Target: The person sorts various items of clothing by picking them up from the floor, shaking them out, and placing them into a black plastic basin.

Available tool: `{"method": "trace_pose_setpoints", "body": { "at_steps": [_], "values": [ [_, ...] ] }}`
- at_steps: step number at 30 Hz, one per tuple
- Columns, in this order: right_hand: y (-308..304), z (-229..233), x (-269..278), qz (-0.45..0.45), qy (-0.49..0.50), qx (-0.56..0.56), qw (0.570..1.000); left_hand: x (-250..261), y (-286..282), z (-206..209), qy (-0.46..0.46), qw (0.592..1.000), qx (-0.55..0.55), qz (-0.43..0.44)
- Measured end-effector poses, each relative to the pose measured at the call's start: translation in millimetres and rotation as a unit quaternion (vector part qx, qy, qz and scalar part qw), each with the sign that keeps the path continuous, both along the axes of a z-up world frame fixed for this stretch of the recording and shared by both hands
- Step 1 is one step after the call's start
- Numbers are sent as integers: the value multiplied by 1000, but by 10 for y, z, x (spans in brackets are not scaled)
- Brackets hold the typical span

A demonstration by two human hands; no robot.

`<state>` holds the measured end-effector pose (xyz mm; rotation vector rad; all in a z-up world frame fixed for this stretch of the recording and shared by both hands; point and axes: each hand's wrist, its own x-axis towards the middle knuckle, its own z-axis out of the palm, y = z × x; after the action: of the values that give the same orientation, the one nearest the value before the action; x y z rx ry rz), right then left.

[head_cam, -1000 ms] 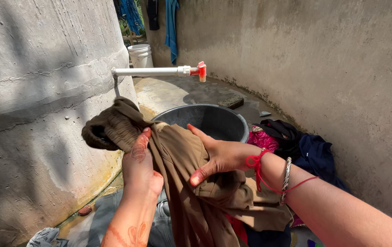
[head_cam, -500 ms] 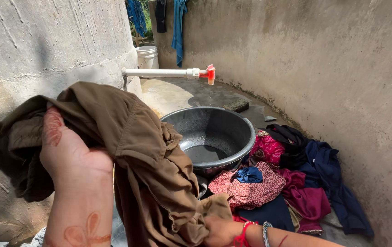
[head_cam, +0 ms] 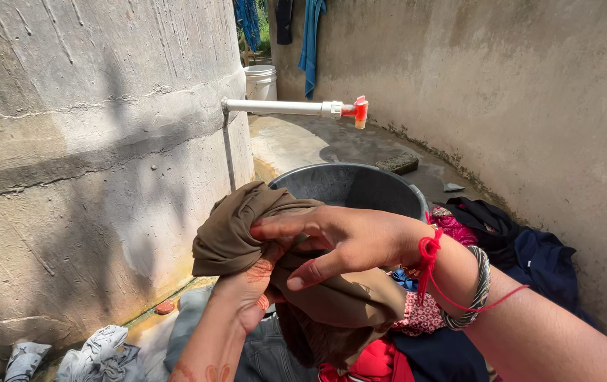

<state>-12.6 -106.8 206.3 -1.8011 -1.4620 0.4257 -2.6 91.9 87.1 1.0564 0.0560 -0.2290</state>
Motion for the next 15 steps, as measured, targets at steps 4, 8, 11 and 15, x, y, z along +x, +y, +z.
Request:
{"method": "trace_pose_setpoints", "body": {
  "at_steps": [4, 8, 11, 15],
  "values": [
    [27, 163, -10, -178, -272, 1, 946, 46, -109, 142, 23, 991, -42, 122],
    [137, -36, -70, -308, -287, -66, 905, -75, -267, 215, 0, 971, -136, 198],
    [60, -123, 42, -255, -212, -35, 943, -103, -236, 204, -53, 975, -169, 134],
    [-155, -199, 422, -246, -179, 28, 952, -51, -167, 145, -92, 993, -61, 53]
  ]
}}
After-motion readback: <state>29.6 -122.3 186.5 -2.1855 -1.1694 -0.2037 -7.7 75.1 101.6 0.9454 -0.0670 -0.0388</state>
